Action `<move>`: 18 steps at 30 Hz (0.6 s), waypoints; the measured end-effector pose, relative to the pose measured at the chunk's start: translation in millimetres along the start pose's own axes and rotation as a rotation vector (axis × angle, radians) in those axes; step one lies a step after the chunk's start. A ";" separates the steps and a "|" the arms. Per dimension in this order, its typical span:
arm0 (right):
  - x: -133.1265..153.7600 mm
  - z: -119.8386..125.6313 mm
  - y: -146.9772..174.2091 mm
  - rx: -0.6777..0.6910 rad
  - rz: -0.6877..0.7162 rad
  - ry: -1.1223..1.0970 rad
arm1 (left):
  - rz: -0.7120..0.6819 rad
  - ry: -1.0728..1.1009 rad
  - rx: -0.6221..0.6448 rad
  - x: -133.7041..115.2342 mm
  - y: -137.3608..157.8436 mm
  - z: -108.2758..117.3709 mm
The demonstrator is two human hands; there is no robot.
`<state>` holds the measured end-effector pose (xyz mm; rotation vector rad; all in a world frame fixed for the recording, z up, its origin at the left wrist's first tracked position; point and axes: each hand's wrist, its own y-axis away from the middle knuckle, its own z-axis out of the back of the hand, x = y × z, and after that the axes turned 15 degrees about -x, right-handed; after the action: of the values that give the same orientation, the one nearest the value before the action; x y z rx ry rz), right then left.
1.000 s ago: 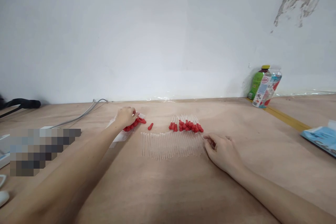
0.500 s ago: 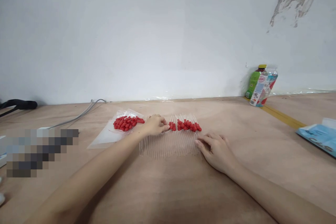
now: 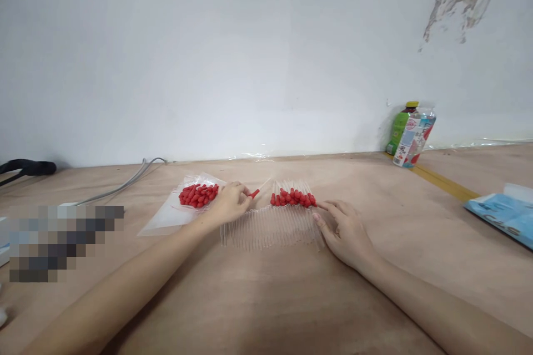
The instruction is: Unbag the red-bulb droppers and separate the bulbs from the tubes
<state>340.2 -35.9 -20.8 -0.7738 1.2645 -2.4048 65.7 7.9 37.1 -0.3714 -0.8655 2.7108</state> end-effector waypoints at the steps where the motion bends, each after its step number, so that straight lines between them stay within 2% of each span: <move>1: 0.4 -0.1 -1.2 -0.028 0.023 0.008 | -0.020 0.003 -0.025 4.7 7.8 5.5; 4: 8.2 -2.5 -6.2 -0.071 0.093 0.021 | -0.131 0.016 -0.085 17.9 32.5 20.4; 8: 37.4 -15.1 -13.3 -0.094 0.220 -0.038 | -0.341 0.034 -0.167 26.9 57.5 30.1; 14: 85.5 -40.7 -13.1 -0.044 0.456 -0.099 | -0.396 0.080 -0.223 25.5 73.5 25.2; 18: 91.5 -44.2 -8.8 -0.025 0.471 -0.096 | -0.419 0.140 -0.247 24.3 77.6 22.2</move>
<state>240.2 -48.0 -5.1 -0.5180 1.2729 -1.9562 22.2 -56.7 4.7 -0.3751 -1.1006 2.1778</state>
